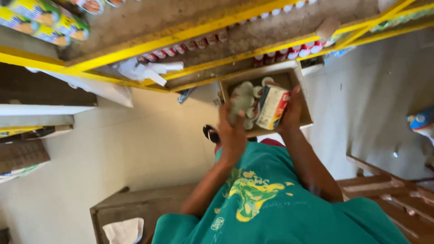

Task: Wiping and stocking canned goods onto shelves in a grocery store.

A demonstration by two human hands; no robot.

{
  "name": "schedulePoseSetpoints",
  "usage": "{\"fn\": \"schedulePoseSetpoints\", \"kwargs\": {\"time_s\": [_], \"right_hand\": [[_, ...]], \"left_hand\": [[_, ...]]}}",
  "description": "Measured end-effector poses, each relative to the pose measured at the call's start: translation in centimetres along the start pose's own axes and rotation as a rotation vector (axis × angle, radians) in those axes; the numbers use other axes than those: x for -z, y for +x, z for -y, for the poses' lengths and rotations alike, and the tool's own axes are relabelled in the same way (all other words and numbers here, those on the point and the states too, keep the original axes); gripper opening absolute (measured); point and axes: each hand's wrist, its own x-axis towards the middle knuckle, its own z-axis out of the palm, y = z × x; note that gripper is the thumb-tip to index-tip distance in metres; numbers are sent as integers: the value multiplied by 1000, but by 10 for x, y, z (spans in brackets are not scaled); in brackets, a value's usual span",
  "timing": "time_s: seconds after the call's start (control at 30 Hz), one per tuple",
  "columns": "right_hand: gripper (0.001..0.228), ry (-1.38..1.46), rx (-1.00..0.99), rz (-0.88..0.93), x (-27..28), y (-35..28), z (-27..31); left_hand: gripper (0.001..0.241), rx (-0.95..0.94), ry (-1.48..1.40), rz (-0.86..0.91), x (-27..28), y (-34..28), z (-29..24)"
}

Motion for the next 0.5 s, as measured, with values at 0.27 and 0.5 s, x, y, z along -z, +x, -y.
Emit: {"fn": "schedulePoseSetpoints", "kwargs": {"time_s": [0.27,0.5], "right_hand": [[73,37,-17,305,-4,17,-16],[62,-58,38,242,-10,9,-17]], "left_hand": [[45,-1010,722,-51,-24,-18,22],[52,-1009,743,-44,-22,-12,12]]}}
